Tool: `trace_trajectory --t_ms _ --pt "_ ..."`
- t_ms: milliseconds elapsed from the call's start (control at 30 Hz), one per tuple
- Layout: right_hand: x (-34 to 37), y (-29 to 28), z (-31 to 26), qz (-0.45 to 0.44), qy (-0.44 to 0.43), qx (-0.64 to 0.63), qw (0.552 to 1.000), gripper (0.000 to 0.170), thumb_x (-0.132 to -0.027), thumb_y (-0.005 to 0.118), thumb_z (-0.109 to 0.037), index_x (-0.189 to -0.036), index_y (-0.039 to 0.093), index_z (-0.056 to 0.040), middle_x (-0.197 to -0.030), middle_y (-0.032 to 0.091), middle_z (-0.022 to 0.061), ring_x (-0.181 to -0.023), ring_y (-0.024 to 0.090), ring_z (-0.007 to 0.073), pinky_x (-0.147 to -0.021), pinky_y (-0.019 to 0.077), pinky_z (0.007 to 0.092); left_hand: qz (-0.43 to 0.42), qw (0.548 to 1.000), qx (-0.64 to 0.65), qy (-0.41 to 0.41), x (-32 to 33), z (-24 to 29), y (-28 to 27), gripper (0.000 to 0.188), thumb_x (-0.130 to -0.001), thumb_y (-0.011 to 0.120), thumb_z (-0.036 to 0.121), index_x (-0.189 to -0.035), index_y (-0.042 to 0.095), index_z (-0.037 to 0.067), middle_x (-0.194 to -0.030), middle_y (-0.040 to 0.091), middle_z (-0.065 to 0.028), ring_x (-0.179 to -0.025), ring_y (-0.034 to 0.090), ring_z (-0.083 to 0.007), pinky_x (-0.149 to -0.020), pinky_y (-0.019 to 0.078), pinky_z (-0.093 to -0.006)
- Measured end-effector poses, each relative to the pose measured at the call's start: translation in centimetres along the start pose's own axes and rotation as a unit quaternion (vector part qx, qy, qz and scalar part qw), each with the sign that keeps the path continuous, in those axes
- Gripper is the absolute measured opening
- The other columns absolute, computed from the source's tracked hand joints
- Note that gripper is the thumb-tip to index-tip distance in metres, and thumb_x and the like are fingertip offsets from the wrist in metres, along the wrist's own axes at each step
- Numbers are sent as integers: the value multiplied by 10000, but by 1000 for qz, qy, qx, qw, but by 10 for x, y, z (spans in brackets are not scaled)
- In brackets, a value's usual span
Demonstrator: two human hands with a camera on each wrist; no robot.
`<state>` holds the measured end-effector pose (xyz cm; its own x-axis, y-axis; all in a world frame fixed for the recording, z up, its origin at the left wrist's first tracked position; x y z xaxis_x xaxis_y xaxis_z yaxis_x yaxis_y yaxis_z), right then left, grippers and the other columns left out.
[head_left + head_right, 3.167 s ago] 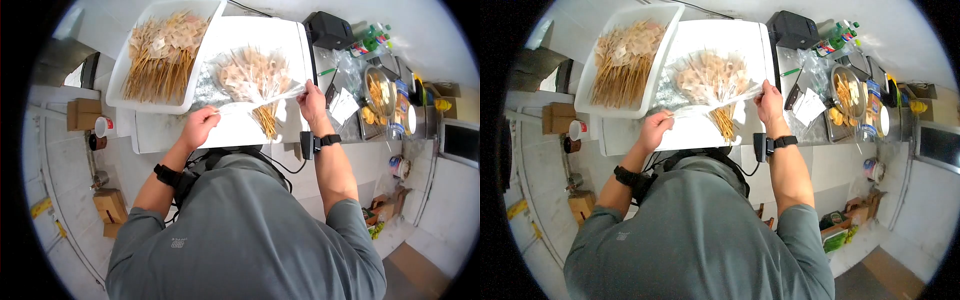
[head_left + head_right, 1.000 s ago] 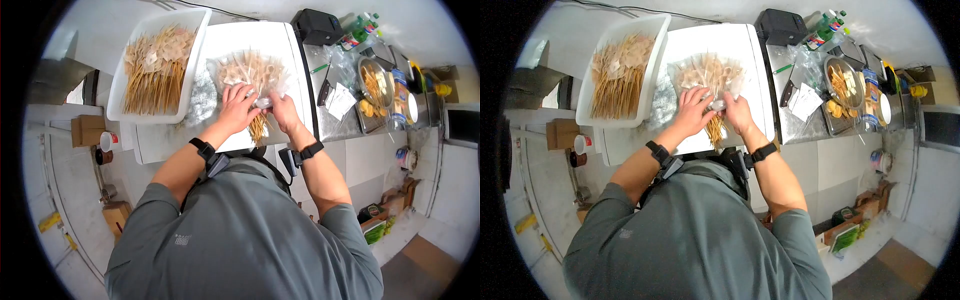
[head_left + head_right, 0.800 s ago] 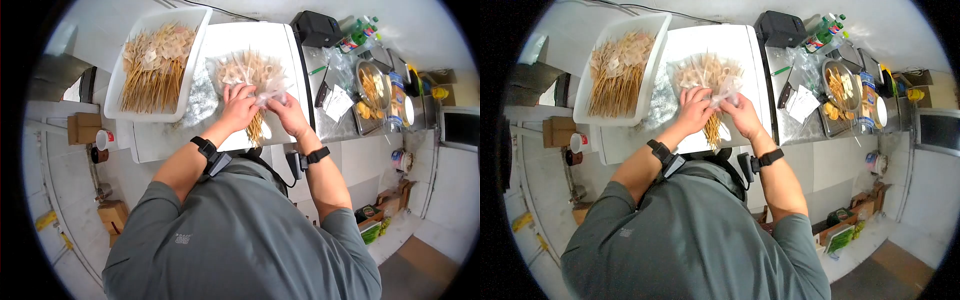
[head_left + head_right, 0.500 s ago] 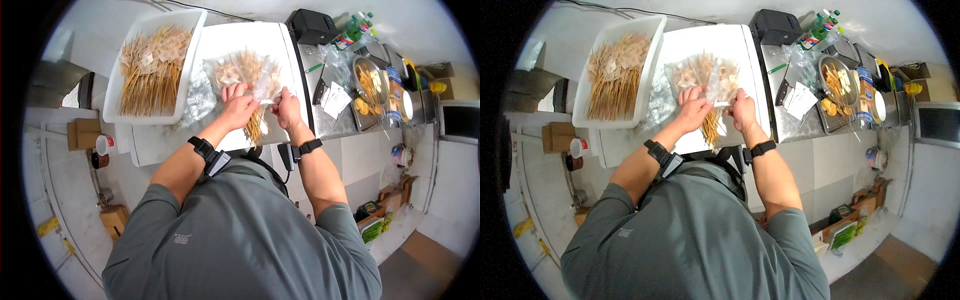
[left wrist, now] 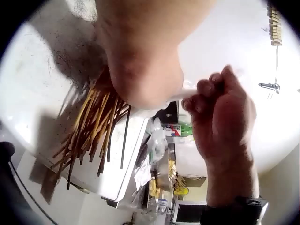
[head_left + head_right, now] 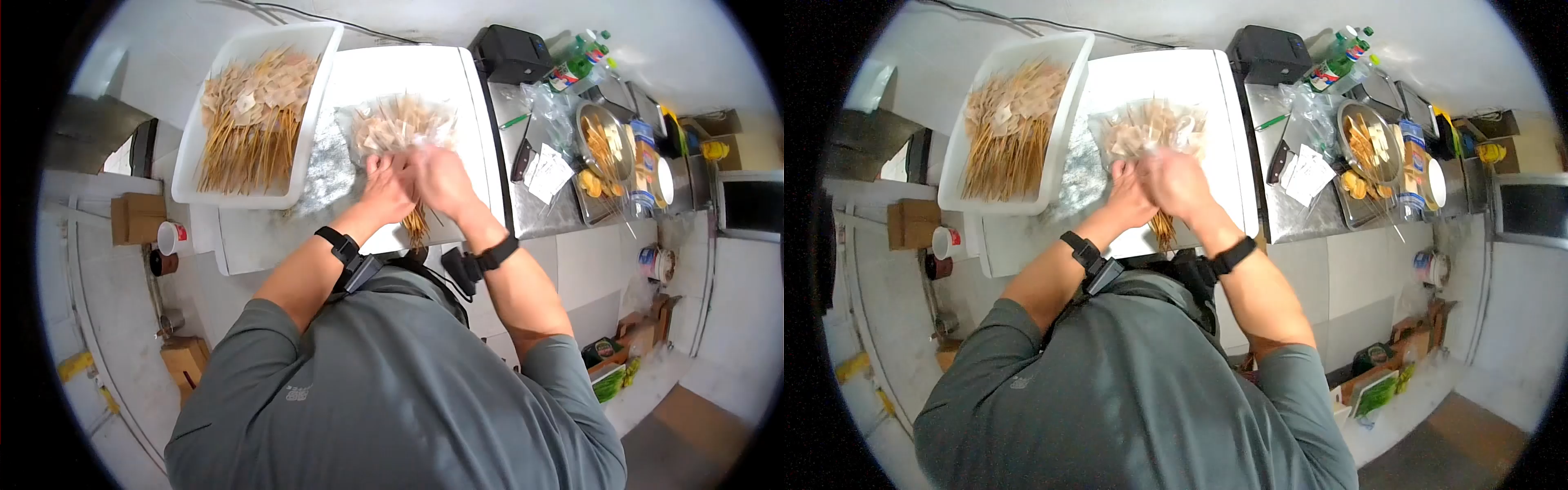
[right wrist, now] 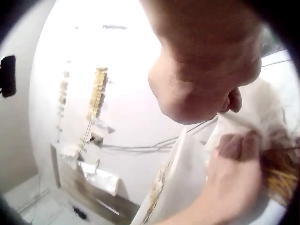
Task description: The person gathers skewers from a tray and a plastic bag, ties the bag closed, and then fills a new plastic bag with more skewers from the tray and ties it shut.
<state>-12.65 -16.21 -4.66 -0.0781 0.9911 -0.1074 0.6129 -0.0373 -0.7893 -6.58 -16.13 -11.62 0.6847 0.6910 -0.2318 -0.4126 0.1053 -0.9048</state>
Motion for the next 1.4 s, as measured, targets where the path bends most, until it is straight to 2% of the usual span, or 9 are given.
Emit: trace_trajectory --t_ms 33,100,133,267,500,533,967,1133,1400 --pt "-6 7 -15 -72 51 20 996 309 -975 407 -249 -901 604 -23 -895 646 235 -868 623 414 -803 504 477 36 999 -12 35 0 8 -2 324 -858 596 332 -1076 658 100 -1171 542 -88 -1147 448 -251 -975 276 -488" --pt "-11 35 -32 -161 44 36 985 295 -956 468 -268 -984 608 -10 -955 643 235 -913 620 393 -825 502 472 -208 969 123 -51 -8 -15 46 495 -873 541 415 -1308 530 179 -1330 503 -144 -1236 438 -313 -1021 306 -588" --pt "-9 38 -28 -160 44 36 986 295 -956 468 -268 -984 608 -10 -955 643 235 -913 620 393 -825 502 472 -208 969 122 -50 -6 -15 46 495 -873 541 415 -1308 530 179 -1330 503 -144 -1236 438 -313 -1021 306 -588" --pt "-1 19 -20 -62 -33 -158 985 332 -889 521 -182 -1130 599 33 -1043 629 253 -955 609 393 -857 496 455 49 995 -67 47 12 -7 -4 403 -886 516 355 -1185 565 89 -1235 544 -157 -1160 480 -336 -941 395 -440" --pt "11 27 27 -27 -75 -129 988 278 -836 590 -121 -1082 670 -20 -984 657 163 -1011 590 350 -882 490 404 -153 945 266 -114 0 -50 23 344 -920 408 328 -931 634 69 -1131 635 -118 -1045 513 -314 -960 310 -456" --pt "12 32 30 -30 -61 -122 990 258 -853 593 -138 -1077 673 -38 -969 650 166 -983 592 351 -866 489 411 -141 948 256 -126 0 -49 19 360 -914 407 329 -878 649 64 -955 683 -86 -1023 551 -304 -968 307 -430" --pt "14 57 61 -88 65 -10 994 262 -958 484 -241 -939 620 -18 -971 619 218 -947 591 402 -823 485 462 50 992 86 -75 2 -27 -17 216 -767 654 190 -947 653 71 -1063 591 -91 -1064 544 -275 -953 329 -422" --pt "12 59 66 -114 51 -11 992 233 -944 499 -219 -951 610 -14 -956 621 221 -922 594 409 -822 481 470 139 983 96 68 0 -2 -39 307 -752 644 71 -1056 611 37 -971 595 -100 -981 571 -299 -949 378 -426" --pt "17 43 36 -90 -18 90 992 188 -905 552 -217 -960 619 -50 -962 625 171 -908 611 370 -815 471 463 30 997 64 12 -8 -10 -25 239 -750 636 97 -978 670 35 -1100 568 -108 -1085 506 -297 -967 365 -420"
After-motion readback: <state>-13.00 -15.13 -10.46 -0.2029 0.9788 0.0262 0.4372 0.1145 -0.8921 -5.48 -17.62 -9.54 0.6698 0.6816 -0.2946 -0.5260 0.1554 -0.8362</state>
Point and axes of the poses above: each hand's wrist, its own x-axis away from the middle knuckle, its own y-axis out of the palm, z = x × y, the point moved 10 cm from there along -x, towards the middle knuckle
